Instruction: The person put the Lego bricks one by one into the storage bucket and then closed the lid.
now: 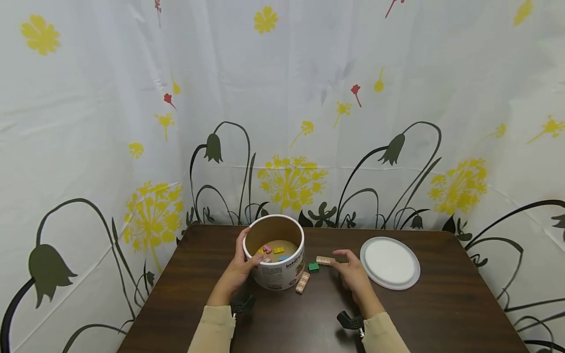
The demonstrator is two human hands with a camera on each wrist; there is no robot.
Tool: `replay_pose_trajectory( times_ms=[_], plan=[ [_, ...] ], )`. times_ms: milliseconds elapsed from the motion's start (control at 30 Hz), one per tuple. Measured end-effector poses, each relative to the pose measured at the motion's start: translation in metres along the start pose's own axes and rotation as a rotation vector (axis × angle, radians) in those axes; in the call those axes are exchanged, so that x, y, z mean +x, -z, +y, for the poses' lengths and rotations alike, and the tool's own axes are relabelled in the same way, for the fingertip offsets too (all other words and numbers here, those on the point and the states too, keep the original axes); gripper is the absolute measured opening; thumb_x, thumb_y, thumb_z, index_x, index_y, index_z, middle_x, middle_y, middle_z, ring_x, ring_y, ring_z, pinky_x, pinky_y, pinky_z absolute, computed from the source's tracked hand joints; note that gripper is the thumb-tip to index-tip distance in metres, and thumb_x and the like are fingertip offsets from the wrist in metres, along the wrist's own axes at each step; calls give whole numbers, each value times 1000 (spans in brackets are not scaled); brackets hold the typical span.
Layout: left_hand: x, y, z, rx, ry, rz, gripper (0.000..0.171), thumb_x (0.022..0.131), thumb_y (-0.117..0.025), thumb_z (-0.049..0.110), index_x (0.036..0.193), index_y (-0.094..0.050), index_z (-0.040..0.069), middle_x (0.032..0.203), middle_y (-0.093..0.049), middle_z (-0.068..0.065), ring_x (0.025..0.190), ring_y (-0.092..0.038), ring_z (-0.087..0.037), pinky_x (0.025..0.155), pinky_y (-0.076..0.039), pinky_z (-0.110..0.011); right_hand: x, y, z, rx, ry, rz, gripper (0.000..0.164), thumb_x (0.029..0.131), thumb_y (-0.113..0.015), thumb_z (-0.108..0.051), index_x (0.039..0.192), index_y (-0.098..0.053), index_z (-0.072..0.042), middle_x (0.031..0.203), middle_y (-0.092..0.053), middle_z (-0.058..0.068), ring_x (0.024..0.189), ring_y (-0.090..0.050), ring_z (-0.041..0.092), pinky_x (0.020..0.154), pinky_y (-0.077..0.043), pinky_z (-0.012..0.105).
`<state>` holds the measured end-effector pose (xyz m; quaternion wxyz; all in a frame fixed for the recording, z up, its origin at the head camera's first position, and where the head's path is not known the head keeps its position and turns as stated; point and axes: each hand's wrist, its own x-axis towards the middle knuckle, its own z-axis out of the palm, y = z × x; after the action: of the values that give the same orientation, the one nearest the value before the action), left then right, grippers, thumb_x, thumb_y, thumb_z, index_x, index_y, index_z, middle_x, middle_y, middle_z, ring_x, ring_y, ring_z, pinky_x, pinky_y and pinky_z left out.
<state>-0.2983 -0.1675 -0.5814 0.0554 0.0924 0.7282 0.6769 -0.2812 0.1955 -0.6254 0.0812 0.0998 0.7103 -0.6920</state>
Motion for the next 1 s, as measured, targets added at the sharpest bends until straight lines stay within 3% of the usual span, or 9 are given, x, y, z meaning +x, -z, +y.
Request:
replay_pose_trajectory(
  times_ms=[267, 633, 767, 1000],
  plan=[
    [5, 1, 1, 8, -14, -6, 96, 96, -75, 35, 169, -13, 43, 178, -17, -16, 160, -27, -48, 128, -20, -71, 3, -4, 1, -106, 16, -9, 53, 107, -66, -18, 158, -50, -17, 56, -35, -9, 45, -26, 8, 44, -28, 25],
    [0, -3, 0, -5, 4, 0, 98, 95, -78, 33, 169, -15, 44, 178, -16, -16, 161, -25, -47, 129, -17, -69, -1, -5, 4, -258, 16, 32, 50, 105, -68, -17, 155, -59, -14, 56, -36, -7, 44, -28, 10, 44, -29, 26],
    [-1, -2, 0, 4, 4, 11, 97, 95, -77, 33, 169, -15, 45, 178, -17, -16, 160, -26, -47, 129, -17, -71, 0, -10, 5, -340, 65, 92, 41, 102, -71, -16, 143, -67, -11, 72, -51, -2, 55, -39, 14, 54, -35, 30],
    [-1, 1, -3, -7, 6, 6, 101, 93, -80, 31, 169, -15, 43, 178, -16, -16, 159, -28, -45, 128, -23, -63, -1, -14, 5, -466, 89, 162, 27, 101, -70, -18, 126, -73, -9, 112, -71, 17, 95, -57, 28, 79, -43, 36]
  ],
)
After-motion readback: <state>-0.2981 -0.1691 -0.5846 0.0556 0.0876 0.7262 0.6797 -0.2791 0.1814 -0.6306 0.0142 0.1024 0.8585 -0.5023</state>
